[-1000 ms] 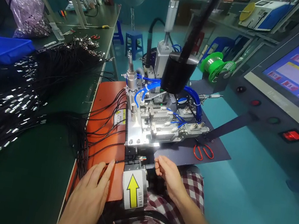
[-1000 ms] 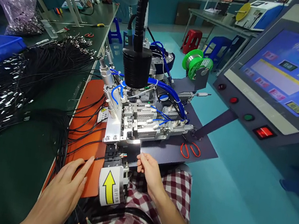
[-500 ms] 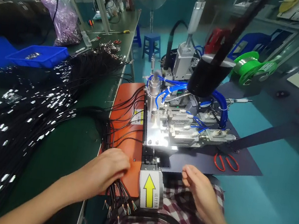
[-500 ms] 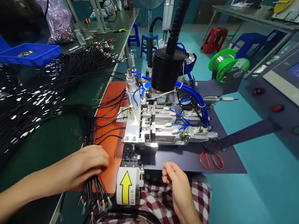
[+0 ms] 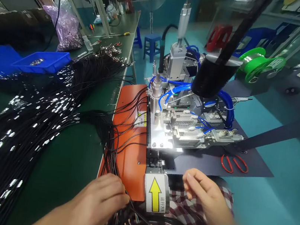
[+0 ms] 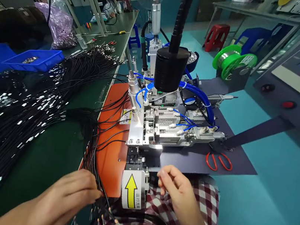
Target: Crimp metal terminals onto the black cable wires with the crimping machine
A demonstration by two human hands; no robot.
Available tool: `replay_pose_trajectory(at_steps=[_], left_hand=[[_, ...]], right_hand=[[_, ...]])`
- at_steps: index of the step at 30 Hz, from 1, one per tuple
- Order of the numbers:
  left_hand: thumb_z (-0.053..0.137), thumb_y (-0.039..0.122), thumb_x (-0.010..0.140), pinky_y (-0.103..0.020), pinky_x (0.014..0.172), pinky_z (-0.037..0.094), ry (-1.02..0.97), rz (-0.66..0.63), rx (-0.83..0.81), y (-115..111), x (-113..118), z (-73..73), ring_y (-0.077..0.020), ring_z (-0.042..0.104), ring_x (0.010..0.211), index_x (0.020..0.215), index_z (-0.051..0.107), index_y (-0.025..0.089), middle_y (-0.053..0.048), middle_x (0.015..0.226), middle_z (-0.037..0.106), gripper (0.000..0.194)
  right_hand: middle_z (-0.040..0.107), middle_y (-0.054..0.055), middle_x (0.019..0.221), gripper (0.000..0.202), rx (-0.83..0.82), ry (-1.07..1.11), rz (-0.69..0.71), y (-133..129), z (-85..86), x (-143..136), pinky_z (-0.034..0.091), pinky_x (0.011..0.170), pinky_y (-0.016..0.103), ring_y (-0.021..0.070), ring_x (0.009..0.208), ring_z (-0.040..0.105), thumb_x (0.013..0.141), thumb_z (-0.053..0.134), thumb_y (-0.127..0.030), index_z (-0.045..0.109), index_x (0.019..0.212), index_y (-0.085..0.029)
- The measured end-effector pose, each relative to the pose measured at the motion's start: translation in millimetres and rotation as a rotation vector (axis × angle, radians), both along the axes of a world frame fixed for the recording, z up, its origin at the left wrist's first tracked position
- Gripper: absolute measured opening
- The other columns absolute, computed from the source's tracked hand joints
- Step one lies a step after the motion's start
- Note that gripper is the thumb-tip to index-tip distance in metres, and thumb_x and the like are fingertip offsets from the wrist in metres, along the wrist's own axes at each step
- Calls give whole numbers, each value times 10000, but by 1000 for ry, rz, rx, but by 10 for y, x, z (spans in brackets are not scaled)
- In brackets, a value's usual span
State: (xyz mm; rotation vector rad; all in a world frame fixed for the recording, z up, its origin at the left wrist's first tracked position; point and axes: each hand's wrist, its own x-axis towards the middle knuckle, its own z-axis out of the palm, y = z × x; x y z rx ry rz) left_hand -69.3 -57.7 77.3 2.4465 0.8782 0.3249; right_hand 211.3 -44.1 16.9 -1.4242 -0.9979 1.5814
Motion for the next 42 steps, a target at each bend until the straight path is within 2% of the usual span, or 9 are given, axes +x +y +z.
replay_pose_trajectory(at_steps=[6,11,14,17,22,28,32,38,42], left_hand=[[372,91,889,-323,659,461,98,-51,-13,-113,228,-12,-189,541,738,1059,547,147,-83,814,606,250],[343,84,909,-430,974,403,320,-66,162,261,58,-42,-240,501,1154,1287,450,166,-109,1199,595,401],[328,92,925,-456,1040,351,438,-79,337,494,-124,-51,-241,439,1250,1208,535,173,-104,1259,574,360],[304,110,938,-436,998,404,328,-139,431,552,-191,-10,-207,553,1103,1206,534,176,-95,1107,648,359],[410,82,893,-356,664,492,70,-91,364,263,97,-46,-166,562,662,1205,484,112,-57,761,635,322],[445,102,891,-278,577,455,33,152,333,72,223,-298,-149,556,617,1088,533,129,-50,738,622,217],[465,162,889,-304,616,466,101,222,210,110,268,-257,-170,573,661,993,567,177,-42,768,620,147],[445,279,909,-302,763,492,-85,328,-225,238,799,16,-183,592,885,1193,461,217,-55,1007,614,291],[405,314,936,-228,658,460,-249,326,-541,384,1010,106,-131,578,753,1073,512,246,12,848,622,187]], right_hand=[[571,2,658,247,123,-105,371,-116,228,-214,405,564,273,163,599,528,888,466,-407,593,756,-241],[648,8,762,136,350,-290,541,-175,344,-275,418,645,297,185,689,584,883,489,-286,612,827,-273],[634,1,735,138,377,-306,519,-170,360,-275,411,612,290,172,649,571,887,482,-277,598,813,-267],[612,0,708,174,350,-291,467,-155,327,-250,404,588,281,165,626,554,897,474,-309,600,788,-259],[597,12,704,344,124,-7,211,-108,201,-191,387,508,251,133,547,487,926,374,-469,606,826,-234],[606,35,694,583,102,237,97,-63,142,-140,401,565,269,130,555,507,867,297,-659,636,884,-185],[594,-1,702,235,117,154,72,-45,180,-207,414,569,247,129,592,519,827,585,-443,605,817,-209],[572,-9,716,160,297,-16,114,7,230,-296,426,593,234,126,623,521,893,488,-279,590,794,-204],[573,-8,728,160,369,-148,132,16,249,-217,422,618,227,125,654,516,893,487,-233,599,786,-196]])
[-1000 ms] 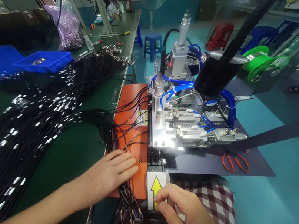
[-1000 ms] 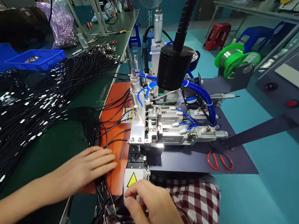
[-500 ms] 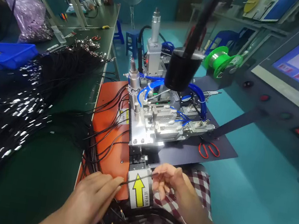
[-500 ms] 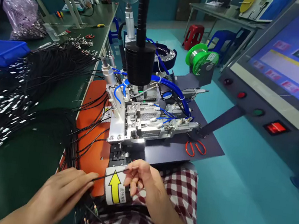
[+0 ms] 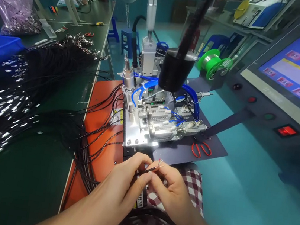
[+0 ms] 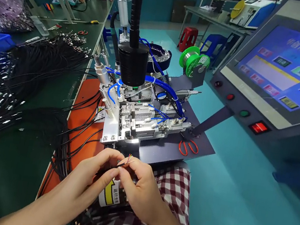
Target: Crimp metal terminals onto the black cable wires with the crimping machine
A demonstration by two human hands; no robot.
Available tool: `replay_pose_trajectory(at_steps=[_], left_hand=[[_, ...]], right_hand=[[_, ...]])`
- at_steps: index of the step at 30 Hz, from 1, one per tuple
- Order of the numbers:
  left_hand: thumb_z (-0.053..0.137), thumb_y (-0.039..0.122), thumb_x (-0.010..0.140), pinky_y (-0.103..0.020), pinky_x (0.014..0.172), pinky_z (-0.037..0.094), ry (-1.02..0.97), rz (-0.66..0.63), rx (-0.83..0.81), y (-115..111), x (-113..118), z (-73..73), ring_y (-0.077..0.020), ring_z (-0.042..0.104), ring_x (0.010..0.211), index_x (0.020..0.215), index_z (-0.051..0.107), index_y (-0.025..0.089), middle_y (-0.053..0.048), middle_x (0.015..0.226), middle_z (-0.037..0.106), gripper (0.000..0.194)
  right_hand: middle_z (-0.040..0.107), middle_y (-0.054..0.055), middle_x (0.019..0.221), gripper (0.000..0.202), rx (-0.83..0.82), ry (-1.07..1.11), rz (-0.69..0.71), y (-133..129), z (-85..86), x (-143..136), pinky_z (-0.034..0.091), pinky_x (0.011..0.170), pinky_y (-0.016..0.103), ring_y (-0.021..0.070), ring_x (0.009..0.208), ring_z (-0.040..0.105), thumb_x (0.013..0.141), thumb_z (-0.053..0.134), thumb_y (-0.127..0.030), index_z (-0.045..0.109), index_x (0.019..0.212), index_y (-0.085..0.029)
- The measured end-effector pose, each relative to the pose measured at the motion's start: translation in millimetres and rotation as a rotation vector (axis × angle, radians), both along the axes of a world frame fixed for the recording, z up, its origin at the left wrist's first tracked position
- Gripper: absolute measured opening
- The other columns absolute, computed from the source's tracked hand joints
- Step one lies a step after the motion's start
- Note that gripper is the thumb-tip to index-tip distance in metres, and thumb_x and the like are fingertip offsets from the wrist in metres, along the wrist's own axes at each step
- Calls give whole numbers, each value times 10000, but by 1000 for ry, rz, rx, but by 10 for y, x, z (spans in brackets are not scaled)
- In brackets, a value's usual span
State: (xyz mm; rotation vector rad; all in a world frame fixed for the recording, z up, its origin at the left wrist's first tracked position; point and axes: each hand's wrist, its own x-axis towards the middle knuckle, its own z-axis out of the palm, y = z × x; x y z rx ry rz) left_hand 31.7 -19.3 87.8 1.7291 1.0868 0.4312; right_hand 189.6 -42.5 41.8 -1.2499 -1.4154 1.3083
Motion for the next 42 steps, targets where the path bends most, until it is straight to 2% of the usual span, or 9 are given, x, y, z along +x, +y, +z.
replay_pose_trajectory(at_steps=[4,9,14,18,31,34,37,40,42], left_hand=[[446,314,915,-201,594,427,-78,78,-140,78,-27,-70,-115,565,691,962,593,216,9,793,639,182],[576,308,808,-174,381,327,-181,250,-404,43,-71,-172,-68,427,395,745,587,165,47,484,531,157],[632,313,756,-159,339,327,-208,362,-414,38,-36,-209,-65,444,358,711,561,163,25,486,582,172],[639,310,754,-151,327,331,-225,360,-435,48,-39,-228,-63,454,344,709,549,164,32,472,578,177],[607,294,787,-153,336,294,-268,330,-451,45,-57,-252,-53,397,333,711,536,178,64,435,514,155],[571,313,827,-143,350,309,-288,278,-446,51,-74,-231,-43,380,349,810,565,182,83,460,479,132],[545,359,844,-143,334,313,-256,241,-461,93,-91,-168,-54,421,374,905,588,179,60,521,523,194],[598,350,801,-145,347,342,-216,226,-468,151,-94,-124,-74,487,431,824,602,154,25,569,567,197],[621,353,779,-152,341,337,-218,215,-525,171,-91,-132,-72,463,407,779,587,154,33,531,546,203]], right_hand=[[568,-18,684,172,-79,-10,39,12,12,111,411,571,211,109,608,506,882,517,-239,596,740,-184],[563,-18,658,229,-191,162,-4,45,-22,150,424,553,210,96,560,506,895,505,-340,593,761,-176],[553,-19,637,292,-261,357,21,52,-82,84,409,522,202,85,532,495,870,531,-435,596,771,-168],[538,-34,608,284,-274,433,2,73,-116,39,380,505,183,69,513,472,861,554,-434,586,763,-169],[487,-55,566,206,-287,437,-25,107,-147,-26,330,472,187,56,474,406,812,634,-324,562,707,-162],[476,-55,558,225,-288,430,-13,114,-163,-47,325,474,192,59,476,398,813,630,-331,549,690,-160],[475,-54,555,229,-283,418,-4,111,-168,-44,328,483,197,64,484,398,812,628,-334,547,688,-160],[472,-56,550,221,-297,425,20,110,-170,-18,316,475,197,64,482,387,813,626,-332,547,694,-162],[465,-59,550,210,-298,420,30,115,-168,7,308,472,197,65,483,379,818,620,-322,546,700,-164]])
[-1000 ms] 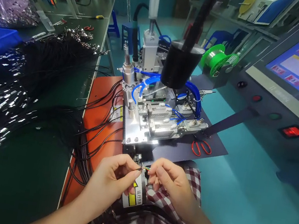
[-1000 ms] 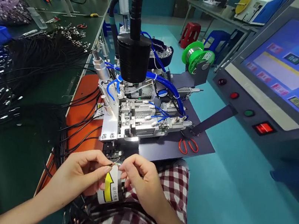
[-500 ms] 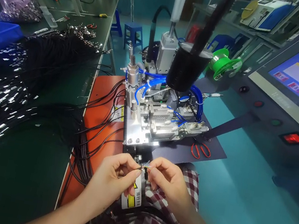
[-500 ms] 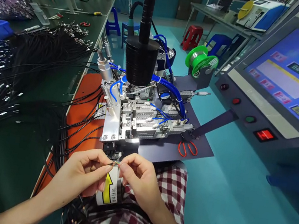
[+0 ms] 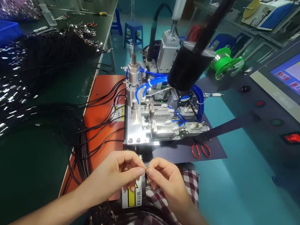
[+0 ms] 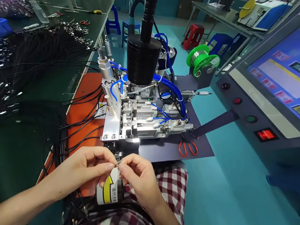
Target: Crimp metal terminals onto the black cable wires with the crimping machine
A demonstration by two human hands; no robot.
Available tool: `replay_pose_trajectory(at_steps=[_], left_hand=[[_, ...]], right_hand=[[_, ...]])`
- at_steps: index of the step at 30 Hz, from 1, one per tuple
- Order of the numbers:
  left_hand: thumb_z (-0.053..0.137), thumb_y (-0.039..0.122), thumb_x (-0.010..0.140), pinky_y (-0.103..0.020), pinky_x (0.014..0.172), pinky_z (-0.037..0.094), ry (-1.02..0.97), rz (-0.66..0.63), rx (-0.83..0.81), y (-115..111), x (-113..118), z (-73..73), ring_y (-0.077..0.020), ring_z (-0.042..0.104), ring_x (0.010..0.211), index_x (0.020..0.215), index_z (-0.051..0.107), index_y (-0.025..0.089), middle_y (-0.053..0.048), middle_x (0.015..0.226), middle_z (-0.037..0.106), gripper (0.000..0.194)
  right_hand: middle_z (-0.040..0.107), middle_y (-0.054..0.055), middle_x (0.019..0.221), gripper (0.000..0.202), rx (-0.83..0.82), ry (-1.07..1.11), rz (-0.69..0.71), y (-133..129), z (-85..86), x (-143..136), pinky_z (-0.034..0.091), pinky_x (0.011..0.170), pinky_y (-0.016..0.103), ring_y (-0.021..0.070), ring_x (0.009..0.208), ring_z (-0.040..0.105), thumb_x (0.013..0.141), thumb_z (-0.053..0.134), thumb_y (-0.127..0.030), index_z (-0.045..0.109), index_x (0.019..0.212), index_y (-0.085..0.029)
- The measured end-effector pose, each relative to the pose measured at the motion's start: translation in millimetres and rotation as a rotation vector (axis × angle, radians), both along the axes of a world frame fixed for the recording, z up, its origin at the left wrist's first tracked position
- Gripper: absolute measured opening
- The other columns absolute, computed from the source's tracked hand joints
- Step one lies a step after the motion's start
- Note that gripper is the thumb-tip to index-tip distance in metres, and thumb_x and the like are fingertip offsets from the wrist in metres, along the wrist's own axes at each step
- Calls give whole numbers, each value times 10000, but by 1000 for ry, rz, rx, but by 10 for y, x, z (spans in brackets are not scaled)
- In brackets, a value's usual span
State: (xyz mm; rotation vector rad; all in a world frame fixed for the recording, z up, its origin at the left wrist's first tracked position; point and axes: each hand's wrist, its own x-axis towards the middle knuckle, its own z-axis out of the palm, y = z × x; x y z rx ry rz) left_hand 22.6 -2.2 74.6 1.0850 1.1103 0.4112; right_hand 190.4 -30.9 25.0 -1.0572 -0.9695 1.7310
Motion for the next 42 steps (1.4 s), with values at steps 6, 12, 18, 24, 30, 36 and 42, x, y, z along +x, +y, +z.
replay_pose_trajectory(at_steps=[6,12,18,24,30,36,42], left_hand=[[610,374,788,-163,333,225,-88,0,-157,-26,-14,-104,-40,276,332,767,517,181,70,433,467,216],[577,374,819,-160,372,176,-145,-63,-189,6,-24,-124,-44,283,404,830,611,132,69,455,393,244],[613,381,768,-162,339,185,-75,90,-181,-36,23,-150,-42,288,331,743,527,167,50,418,500,232],[639,379,723,-142,333,176,-13,94,-144,-68,55,-139,-32,244,336,707,508,176,105,383,379,242],[631,312,723,-156,339,181,-1,87,-67,-80,69,-117,-34,223,370,684,514,172,116,436,314,186],[635,306,710,-170,341,188,-8,110,14,-110,85,-177,-41,276,360,651,514,172,100,444,362,190],[661,371,695,-167,346,198,-64,151,-67,-70,56,-198,-41,282,338,659,522,171,97,390,388,246]], right_hand=[[463,-49,588,173,113,-145,10,33,19,75,337,510,225,88,523,403,848,586,-287,541,723,-176],[529,-10,678,155,229,-268,10,52,34,74,372,577,253,118,607,446,869,552,-260,556,735,-184],[508,-31,633,164,130,-252,-79,52,9,46,385,533,238,103,547,447,861,562,-318,562,762,-186],[548,4,769,88,254,-394,-84,67,103,53,395,565,254,122,633,485,829,597,-249,654,876,-201],[536,3,680,147,337,-519,-25,92,188,2,368,550,268,142,637,491,801,622,-198,621,655,-192],[505,-9,654,168,283,-505,-125,60,71,-82,352,539,263,132,610,459,783,645,-218,597,624,-191],[462,-42,625,206,95,-234,-259,68,-23,-57,335,503,237,96,529,414,804,634,-327,550,676,-190]])
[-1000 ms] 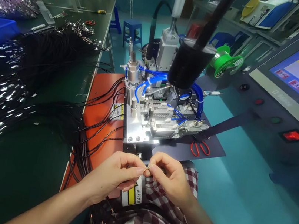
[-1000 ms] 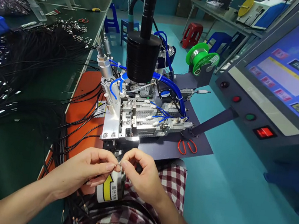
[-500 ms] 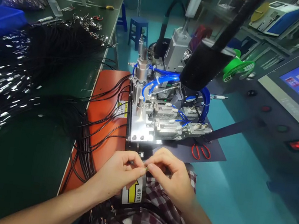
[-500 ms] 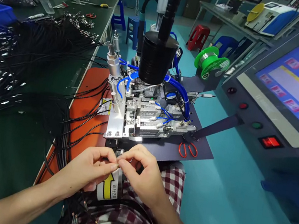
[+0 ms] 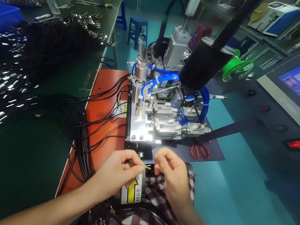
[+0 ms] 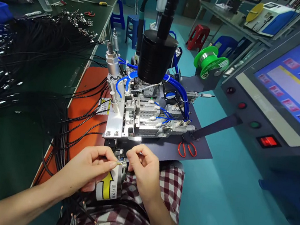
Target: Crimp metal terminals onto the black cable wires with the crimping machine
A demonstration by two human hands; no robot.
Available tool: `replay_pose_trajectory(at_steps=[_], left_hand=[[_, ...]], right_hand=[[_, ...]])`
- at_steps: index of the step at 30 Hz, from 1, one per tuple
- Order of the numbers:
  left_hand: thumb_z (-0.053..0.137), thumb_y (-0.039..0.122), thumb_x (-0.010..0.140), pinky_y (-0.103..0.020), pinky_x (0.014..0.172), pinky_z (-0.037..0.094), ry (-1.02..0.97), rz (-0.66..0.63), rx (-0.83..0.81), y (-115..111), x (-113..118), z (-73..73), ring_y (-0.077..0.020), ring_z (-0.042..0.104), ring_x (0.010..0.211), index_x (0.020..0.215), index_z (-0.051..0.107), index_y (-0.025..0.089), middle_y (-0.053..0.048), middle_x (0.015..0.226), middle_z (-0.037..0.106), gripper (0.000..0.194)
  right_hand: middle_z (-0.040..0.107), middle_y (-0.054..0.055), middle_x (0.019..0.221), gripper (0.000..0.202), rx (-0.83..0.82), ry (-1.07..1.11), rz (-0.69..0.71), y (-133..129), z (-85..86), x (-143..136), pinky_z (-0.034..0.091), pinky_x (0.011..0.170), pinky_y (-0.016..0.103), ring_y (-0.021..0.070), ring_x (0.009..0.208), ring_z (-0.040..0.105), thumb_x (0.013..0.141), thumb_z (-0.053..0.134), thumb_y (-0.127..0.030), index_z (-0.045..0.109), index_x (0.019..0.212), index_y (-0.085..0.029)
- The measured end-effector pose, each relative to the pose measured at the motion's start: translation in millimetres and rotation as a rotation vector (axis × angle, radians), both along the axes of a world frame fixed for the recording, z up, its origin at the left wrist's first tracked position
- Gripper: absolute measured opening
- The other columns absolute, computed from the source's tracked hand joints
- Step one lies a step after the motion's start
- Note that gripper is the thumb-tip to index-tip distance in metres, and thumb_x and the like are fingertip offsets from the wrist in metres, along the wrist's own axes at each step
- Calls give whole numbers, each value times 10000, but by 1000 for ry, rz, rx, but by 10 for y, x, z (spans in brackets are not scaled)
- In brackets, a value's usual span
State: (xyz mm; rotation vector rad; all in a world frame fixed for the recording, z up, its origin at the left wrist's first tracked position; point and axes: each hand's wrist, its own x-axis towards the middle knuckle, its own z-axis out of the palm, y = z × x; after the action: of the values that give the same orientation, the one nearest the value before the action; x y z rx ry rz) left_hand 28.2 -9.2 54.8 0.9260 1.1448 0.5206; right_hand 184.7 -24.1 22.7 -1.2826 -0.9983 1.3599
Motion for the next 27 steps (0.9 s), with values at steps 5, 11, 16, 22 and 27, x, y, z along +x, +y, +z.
replay_pose_trajectory(at_steps=[5,11,16,22,27], left_hand=[[658,348,726,-162,404,217,-38,56,-9,43,-33,9,-36,317,386,676,531,153,89,408,410,239],[665,354,740,-174,424,214,-74,47,-26,41,-39,-6,-40,311,401,681,527,148,86,426,417,255],[666,343,753,-166,431,218,-105,54,-30,23,-48,-28,-33,303,406,688,533,142,89,427,419,249],[640,312,788,-159,446,223,-146,65,-42,16,-50,-68,-30,298,416,715,537,137,87,424,423,216],[639,299,794,-161,445,221,-170,93,-65,10,-29,-81,-32,283,410,782,574,129,91,408,398,183]], right_hand=[[453,-46,582,221,-98,58,30,-64,5,21,317,472,225,87,494,384,796,645,-361,567,698,-178],[456,-54,563,210,-148,193,69,-66,-23,-52,296,460,221,83,477,361,744,693,-367,594,722,-183],[451,-58,547,209,-165,198,65,-76,-38,-73,288,454,223,79,464,346,728,704,-360,599,709,-180],[435,-70,501,207,-152,200,37,-133,-58,-134,249,441,218,70,437,332,761,678,-355,587,727,-173],[403,-78,480,219,-151,222,11,-182,-113,-203,215,442,215,70,440,296,818,619,-366,563,736,-171]])
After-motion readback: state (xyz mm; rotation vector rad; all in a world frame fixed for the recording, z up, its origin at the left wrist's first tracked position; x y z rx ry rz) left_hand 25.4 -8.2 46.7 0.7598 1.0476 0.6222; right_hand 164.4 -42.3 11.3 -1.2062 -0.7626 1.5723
